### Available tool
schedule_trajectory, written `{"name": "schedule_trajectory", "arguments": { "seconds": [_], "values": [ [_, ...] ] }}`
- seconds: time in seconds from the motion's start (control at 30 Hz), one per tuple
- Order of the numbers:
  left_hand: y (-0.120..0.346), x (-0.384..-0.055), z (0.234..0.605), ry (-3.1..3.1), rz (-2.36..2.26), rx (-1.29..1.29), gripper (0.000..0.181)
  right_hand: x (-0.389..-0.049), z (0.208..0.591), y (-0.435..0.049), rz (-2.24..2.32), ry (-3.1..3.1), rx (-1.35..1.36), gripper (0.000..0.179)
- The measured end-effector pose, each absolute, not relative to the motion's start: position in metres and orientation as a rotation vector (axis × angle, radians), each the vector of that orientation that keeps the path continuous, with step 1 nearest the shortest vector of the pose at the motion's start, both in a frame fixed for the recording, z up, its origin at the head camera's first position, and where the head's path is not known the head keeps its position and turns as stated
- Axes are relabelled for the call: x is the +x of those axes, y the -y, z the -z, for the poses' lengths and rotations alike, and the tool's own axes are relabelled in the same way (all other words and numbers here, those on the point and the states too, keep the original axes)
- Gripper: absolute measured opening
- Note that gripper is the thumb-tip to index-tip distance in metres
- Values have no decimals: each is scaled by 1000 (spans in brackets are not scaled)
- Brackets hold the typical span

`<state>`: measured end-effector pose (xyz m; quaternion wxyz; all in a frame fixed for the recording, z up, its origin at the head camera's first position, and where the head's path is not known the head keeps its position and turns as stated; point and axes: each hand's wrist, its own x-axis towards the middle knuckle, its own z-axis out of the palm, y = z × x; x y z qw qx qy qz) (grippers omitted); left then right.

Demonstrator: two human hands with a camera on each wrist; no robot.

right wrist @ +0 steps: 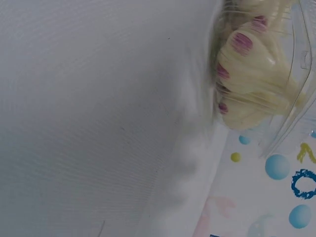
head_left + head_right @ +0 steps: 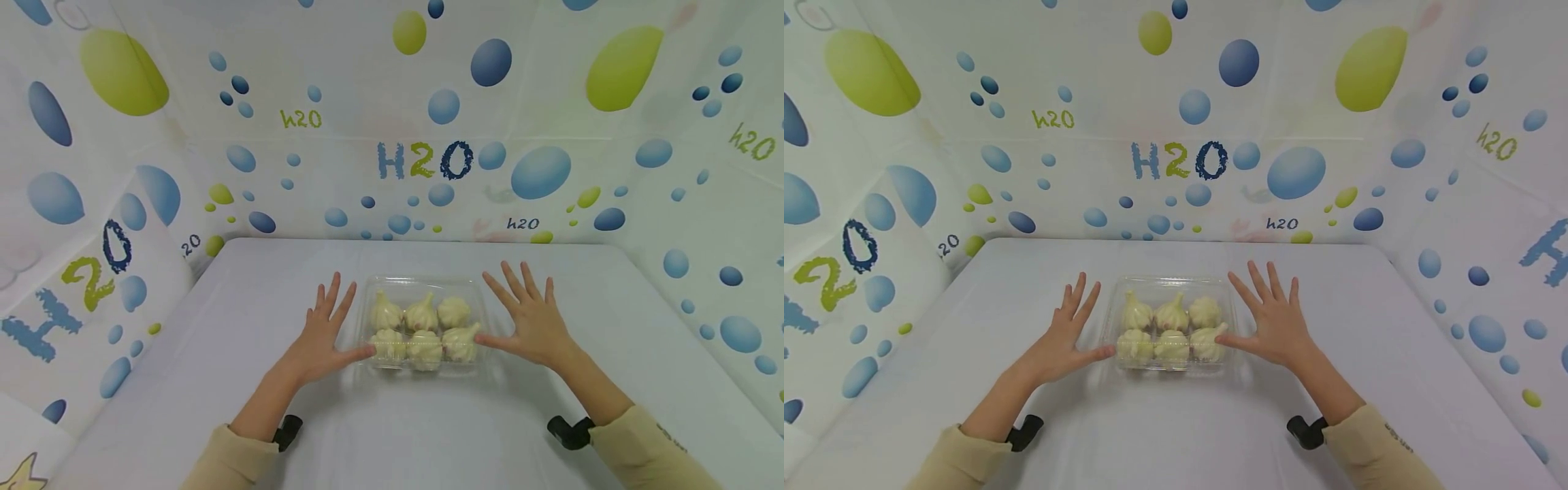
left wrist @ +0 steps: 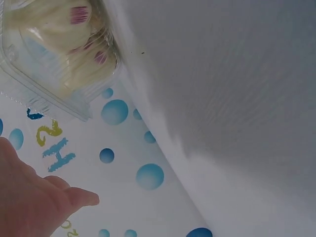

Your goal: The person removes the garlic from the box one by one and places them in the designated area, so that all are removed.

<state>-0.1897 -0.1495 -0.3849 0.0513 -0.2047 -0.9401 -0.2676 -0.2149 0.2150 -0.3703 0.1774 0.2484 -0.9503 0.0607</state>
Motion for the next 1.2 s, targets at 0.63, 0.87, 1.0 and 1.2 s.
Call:
{"name": "schedule_trajectory", "arguments": {
  "seconds": [0.63, 0.87, 1.0, 1.2],
  "values": [
    [138, -183, 394, 2893, 1273, -613, 102, -207, 379, -207, -313, 2795, 758, 99],
    [137, -182, 397, 2857, 1430, -637, 102, -205, 383, -204, -475, 2848, 777, 99],
    [136, -180, 399, 2840, 1543, -645, 106, -204, 384, -201, -561, 2890, 780, 99],
    [134, -178, 401, 2805, 1702, -668, 113, -203, 386, -199, -629, 2927, 787, 100]
  ]
}}
